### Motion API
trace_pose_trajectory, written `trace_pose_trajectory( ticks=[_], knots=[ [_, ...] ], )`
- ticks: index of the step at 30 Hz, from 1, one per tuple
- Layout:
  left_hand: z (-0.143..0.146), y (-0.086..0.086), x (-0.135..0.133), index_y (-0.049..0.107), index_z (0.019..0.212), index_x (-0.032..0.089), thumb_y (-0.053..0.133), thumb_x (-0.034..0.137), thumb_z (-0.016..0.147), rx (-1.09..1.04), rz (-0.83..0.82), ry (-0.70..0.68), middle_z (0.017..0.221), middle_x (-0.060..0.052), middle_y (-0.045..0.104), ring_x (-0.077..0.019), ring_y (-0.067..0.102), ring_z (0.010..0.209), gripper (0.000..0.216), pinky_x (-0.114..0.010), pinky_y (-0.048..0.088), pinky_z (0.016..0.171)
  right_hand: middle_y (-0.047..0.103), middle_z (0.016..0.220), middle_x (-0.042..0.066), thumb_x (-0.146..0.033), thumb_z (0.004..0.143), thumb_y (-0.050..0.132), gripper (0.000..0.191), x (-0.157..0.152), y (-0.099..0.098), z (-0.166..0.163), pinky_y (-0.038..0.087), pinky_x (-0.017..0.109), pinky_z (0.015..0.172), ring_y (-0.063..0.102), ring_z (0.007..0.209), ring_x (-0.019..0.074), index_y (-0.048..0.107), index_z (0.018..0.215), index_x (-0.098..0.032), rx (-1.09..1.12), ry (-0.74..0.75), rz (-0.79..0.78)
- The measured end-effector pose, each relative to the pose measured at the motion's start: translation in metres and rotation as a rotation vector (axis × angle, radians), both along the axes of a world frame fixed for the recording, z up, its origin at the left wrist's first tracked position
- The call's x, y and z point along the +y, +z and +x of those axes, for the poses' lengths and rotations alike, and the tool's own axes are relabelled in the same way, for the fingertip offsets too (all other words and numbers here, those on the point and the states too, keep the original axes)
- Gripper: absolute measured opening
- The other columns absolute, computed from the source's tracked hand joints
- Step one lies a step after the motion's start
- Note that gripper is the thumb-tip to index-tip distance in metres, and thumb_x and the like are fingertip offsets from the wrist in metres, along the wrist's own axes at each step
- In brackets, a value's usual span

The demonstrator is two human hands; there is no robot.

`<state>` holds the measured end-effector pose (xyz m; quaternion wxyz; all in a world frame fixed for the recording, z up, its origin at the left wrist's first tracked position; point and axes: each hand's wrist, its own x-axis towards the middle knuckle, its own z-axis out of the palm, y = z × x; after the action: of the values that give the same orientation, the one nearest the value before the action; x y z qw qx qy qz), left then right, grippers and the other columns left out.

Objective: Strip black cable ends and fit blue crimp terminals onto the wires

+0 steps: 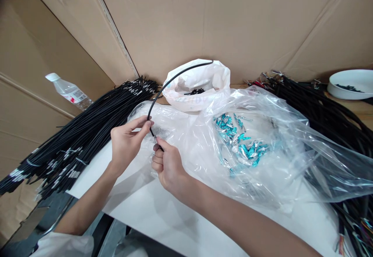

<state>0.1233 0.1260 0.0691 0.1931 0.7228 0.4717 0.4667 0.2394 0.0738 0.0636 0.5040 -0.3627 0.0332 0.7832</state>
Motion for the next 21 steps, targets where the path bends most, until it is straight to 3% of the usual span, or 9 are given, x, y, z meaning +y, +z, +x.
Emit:
trace_pose_trajectory(
  ticks=[10, 21],
  knots=[
    [-0.0043, 0.0030, 0.0036, 0.080, 0.097, 0.019, 0.068, 0.033, 0.090, 0.108, 0.046, 0.011, 0.086, 0.002, 0.079, -0.0145, 0.071, 0.069, 0.020, -0.019, 0.060, 0.064, 0.017, 0.044, -0.013, -0.026, 0.095, 0.058, 0.038, 0.0015, -0.0036, 0.0006, 0.009, 0.016, 0.032, 0.006, 0.040, 0.0035, 0.046, 0.059, -0.018, -0.050, 0.036, 0.029],
    [-0.0062, 0.0008, 0.0046, 0.081, 0.097, 0.020, 0.070, 0.035, 0.089, 0.061, 0.043, -0.019, 0.086, 0.002, 0.079, -0.0160, 0.072, 0.072, 0.021, -0.021, 0.063, 0.067, 0.018, 0.043, -0.013, -0.025, 0.099, 0.049, 0.041, 0.0079, -0.0065, 0.0074, 0.009, 0.016, 0.033, 0.008, 0.040, 0.0040, 0.050, 0.059, -0.016, -0.108, 0.131, 0.110]
  ],
)
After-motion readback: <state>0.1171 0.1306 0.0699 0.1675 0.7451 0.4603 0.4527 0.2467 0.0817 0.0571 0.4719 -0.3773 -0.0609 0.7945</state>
